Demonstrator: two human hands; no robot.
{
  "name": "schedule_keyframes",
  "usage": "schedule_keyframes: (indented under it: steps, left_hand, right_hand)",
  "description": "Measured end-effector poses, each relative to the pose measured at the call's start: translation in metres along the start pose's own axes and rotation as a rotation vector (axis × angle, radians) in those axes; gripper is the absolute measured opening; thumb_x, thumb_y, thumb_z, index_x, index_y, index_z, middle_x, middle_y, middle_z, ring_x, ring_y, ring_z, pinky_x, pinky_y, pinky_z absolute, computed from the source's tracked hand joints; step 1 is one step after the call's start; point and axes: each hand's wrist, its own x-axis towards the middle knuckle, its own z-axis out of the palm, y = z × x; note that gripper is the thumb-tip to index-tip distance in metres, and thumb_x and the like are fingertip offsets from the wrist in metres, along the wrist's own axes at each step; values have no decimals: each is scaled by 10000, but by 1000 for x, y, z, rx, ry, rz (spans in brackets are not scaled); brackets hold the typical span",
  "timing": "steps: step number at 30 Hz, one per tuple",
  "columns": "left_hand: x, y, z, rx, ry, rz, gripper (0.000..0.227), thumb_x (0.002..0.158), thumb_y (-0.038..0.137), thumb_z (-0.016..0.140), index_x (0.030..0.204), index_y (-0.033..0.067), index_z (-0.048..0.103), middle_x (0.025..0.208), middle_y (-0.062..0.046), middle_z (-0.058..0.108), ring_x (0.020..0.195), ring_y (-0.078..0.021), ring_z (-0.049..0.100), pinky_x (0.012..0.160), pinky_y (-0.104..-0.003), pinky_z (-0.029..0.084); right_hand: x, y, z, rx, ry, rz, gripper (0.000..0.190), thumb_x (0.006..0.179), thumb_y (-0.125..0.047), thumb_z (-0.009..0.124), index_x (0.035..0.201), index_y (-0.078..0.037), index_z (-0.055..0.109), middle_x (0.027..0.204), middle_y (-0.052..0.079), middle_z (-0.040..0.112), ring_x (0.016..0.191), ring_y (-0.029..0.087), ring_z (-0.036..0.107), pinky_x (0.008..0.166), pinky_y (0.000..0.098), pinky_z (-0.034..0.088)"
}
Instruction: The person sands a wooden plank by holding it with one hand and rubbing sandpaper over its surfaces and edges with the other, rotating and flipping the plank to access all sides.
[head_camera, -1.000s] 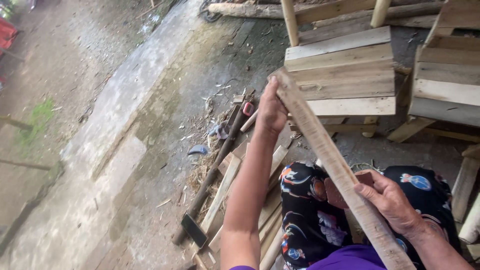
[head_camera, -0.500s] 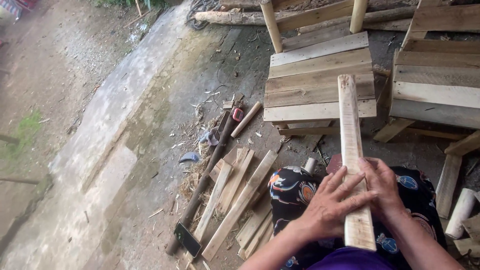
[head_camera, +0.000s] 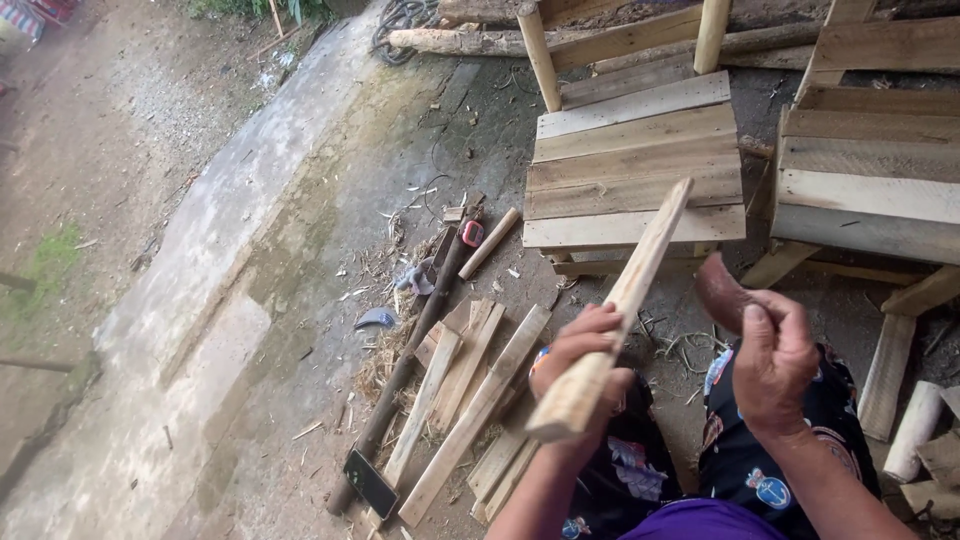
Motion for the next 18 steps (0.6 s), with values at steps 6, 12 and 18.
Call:
schedule_keyframes:
  steps: [6,12,18]
  left_hand:
    - [8,12,-16,-170,131,-64,258,853,269,809,1014,153,643,1065,-35,715,1159,-254,650,1166,-533,430]
    - [-7,-24,-39,-265,264,-75,286,742,123,870,878,24,639,918,-203,698,1055,-376,669,1090,-544,402]
    - [1,-22,-43,-219,268,-84,523,709,199,909,1017,1,535,885,-216,710,1002,-376,683,1060,-571,443]
  right_hand:
    - [15,-48,30,91,-325,-674,231,889,-81,664,1113,-123,698,1253,85,687,1177,235,665,1090,393,544]
    - [53,19,60,-25,-301,-91,314,1084,-36,441,1316,-58,652,1315,241,646,1104,431,652,970,562,534]
    - [44,-41,63,143,-371,-566,300,1023,-111,486,1164,-127,750,1176,180,727,1165,378,659,1028,500,509]
